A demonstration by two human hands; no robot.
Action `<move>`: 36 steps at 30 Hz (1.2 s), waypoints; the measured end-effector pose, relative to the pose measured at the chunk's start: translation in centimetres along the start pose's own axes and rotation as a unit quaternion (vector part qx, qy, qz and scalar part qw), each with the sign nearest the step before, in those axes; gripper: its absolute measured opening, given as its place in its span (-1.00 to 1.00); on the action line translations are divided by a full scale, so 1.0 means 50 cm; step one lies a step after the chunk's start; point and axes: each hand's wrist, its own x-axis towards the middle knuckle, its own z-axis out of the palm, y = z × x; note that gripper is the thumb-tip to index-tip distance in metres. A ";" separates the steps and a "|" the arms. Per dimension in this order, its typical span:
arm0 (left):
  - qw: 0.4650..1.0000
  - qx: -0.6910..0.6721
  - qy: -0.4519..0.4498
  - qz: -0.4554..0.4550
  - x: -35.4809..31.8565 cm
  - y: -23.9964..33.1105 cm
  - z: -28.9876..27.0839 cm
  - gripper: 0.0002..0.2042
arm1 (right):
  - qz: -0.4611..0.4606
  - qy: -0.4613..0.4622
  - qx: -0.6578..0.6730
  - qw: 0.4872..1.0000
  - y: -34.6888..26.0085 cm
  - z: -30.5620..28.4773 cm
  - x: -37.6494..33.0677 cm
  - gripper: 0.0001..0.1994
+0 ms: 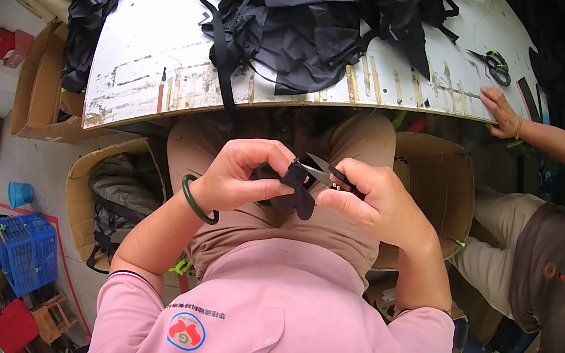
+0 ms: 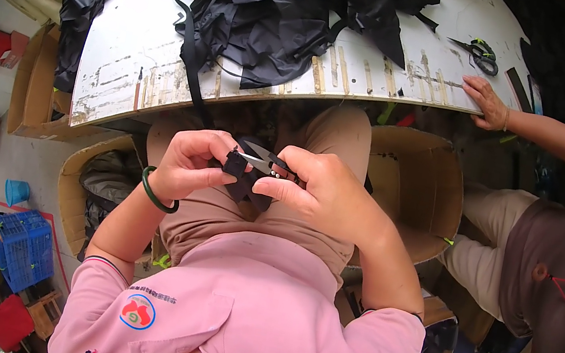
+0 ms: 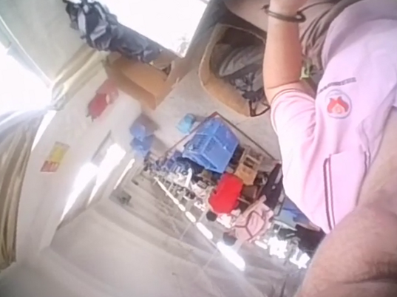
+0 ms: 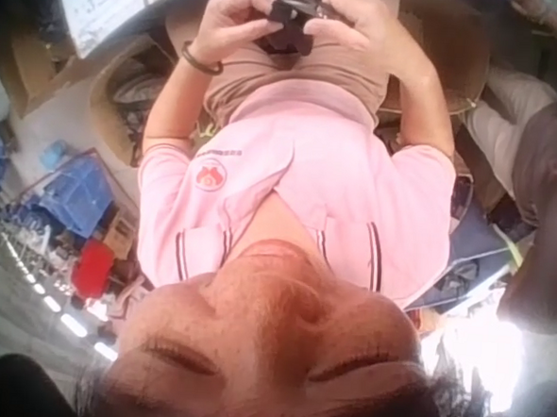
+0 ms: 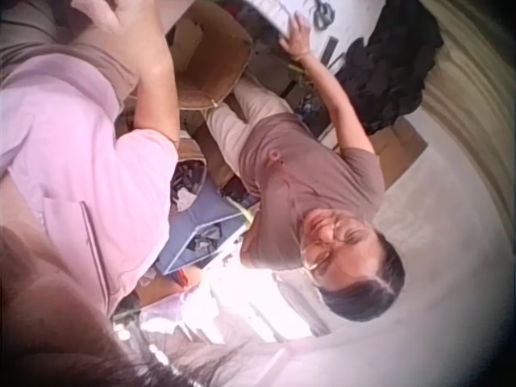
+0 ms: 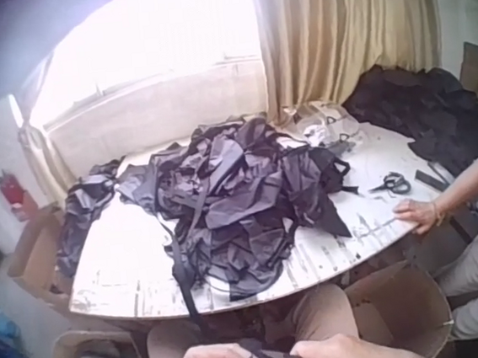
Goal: The recorder is using scissors to trim excess threads and inspect fabric pieces in a garment factory.
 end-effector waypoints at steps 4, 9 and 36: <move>0.999 0.047 -0.013 0.006 0.001 0.002 -0.003 -0.87 | -0.018 -0.051 -0.002 0.999 0.004 -0.011 0.002 -0.63; 0.994 0.095 -0.032 0.042 0.013 0.012 0.003 -0.88 | -0.017 -0.074 -0.037 0.996 -0.004 -0.017 0.002 -0.62; 0.984 0.150 -0.074 0.056 0.020 0.017 0.009 -0.88 | -0.013 -0.006 -0.044 0.999 0.019 -0.022 -0.005 -0.68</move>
